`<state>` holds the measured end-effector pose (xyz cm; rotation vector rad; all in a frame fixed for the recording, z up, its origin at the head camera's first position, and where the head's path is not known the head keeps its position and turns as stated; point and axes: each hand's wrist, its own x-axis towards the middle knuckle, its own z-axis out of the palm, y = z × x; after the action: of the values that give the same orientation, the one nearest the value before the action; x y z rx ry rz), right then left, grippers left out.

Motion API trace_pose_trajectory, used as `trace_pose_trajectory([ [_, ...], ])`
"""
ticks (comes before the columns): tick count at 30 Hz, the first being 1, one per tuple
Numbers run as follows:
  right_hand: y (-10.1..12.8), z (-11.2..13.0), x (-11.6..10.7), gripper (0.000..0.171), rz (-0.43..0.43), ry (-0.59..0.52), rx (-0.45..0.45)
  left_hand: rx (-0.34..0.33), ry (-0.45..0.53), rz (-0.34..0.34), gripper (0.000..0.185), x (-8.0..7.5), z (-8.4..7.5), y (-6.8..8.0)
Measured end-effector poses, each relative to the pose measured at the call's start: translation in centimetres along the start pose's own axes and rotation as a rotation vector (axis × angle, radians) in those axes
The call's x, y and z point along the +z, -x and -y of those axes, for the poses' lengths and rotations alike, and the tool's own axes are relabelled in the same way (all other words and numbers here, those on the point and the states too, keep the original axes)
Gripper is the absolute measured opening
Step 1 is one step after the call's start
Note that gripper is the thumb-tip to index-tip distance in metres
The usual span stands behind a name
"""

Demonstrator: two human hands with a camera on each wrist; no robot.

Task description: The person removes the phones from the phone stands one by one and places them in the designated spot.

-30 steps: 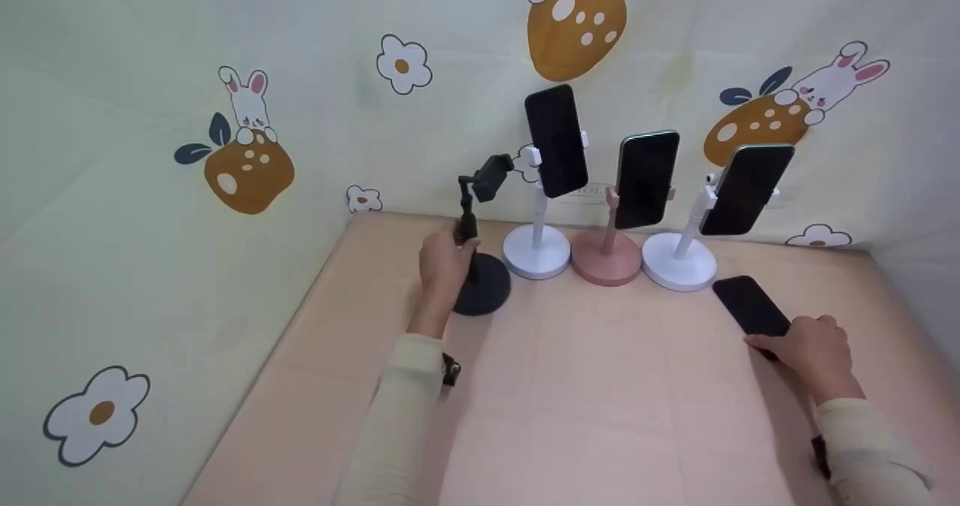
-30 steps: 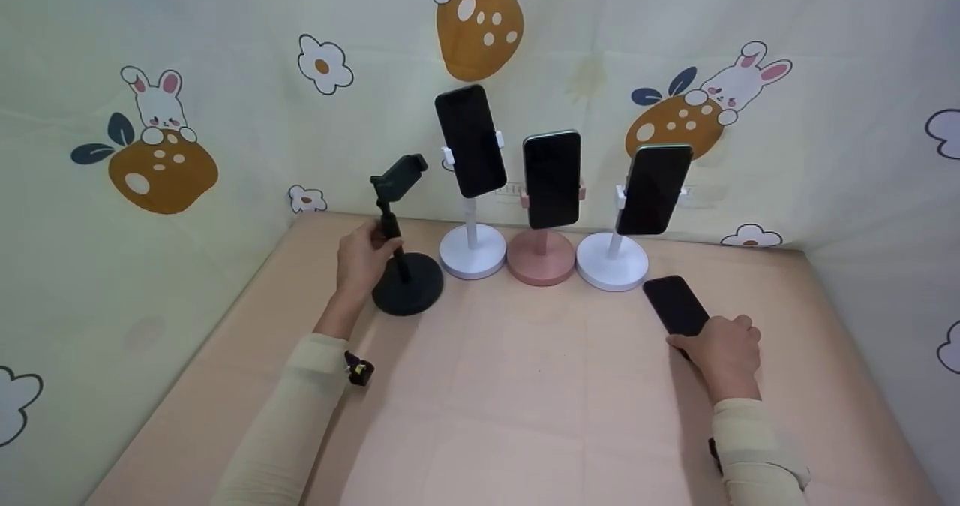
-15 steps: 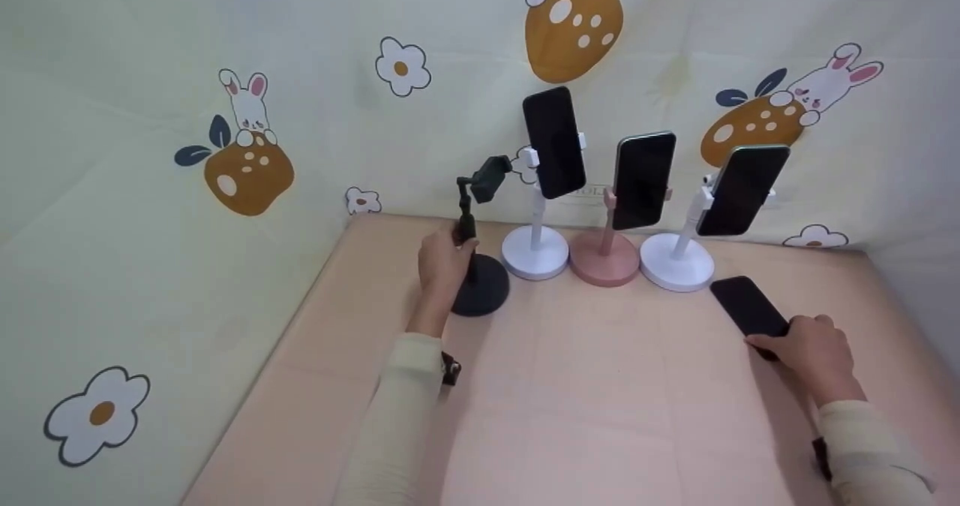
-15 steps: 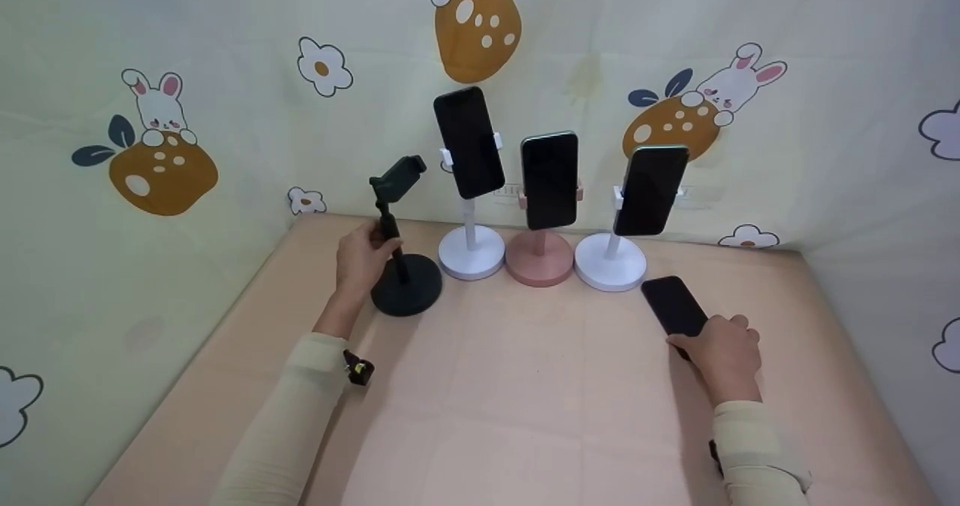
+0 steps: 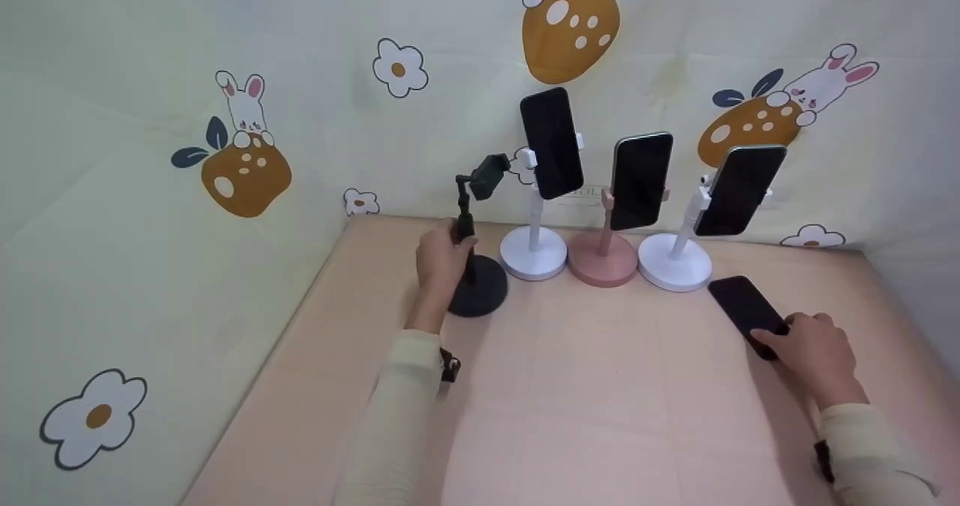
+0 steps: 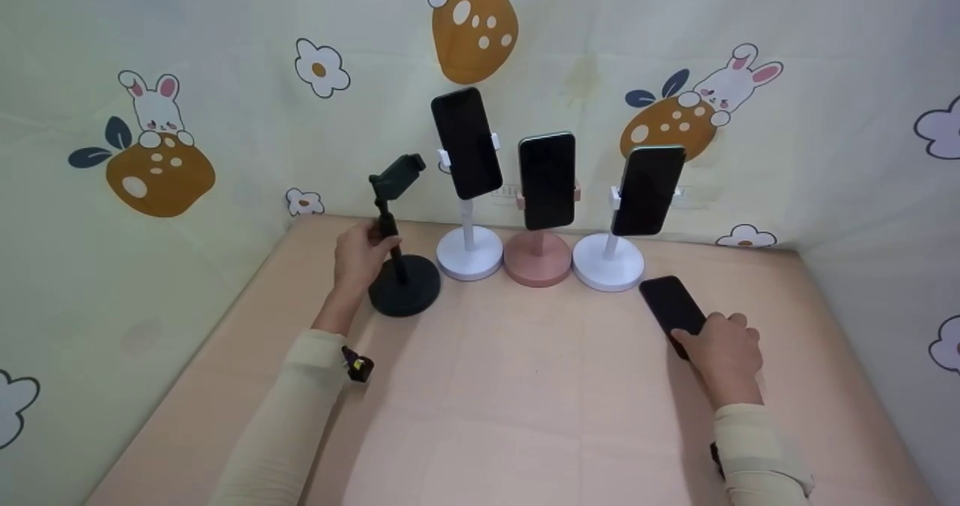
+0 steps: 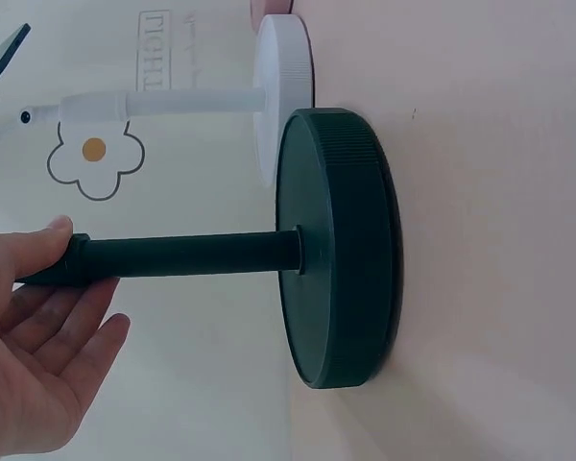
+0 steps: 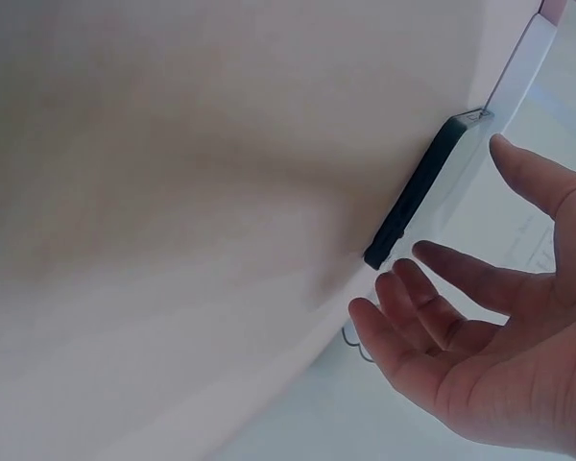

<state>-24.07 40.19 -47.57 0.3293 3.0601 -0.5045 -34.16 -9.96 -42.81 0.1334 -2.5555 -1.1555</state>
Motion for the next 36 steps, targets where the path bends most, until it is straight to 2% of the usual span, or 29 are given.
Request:
trace_pose_trajectory([
  [15, 0.3, -0.3, -0.6, 0.086, 0.025, -0.002, 0.002, 0.005, 0.016, 0.003, 0.022, 0.4, 0.4, -1.4],
  [20, 0.4, -0.3, -0.7, 0.083, 0.039, -0.001, 0.013, 0.002, 0.021, 0.000, 0.022, 0.4, 0.5, -2.0],
  [28, 0.6, -0.2, -0.8, 0.071, 0.011, 0.002, -0.015, 0.004, 0.031, 0.000, 0.023, 0.4, 0.5, -3.0],
  [36, 0.7, 0.0, -0.6, 0.070, 0.010, -0.014, -0.010, -0.004, 0.044, -0.008, 0.020, 0.3, 0.7, -3.7],
])
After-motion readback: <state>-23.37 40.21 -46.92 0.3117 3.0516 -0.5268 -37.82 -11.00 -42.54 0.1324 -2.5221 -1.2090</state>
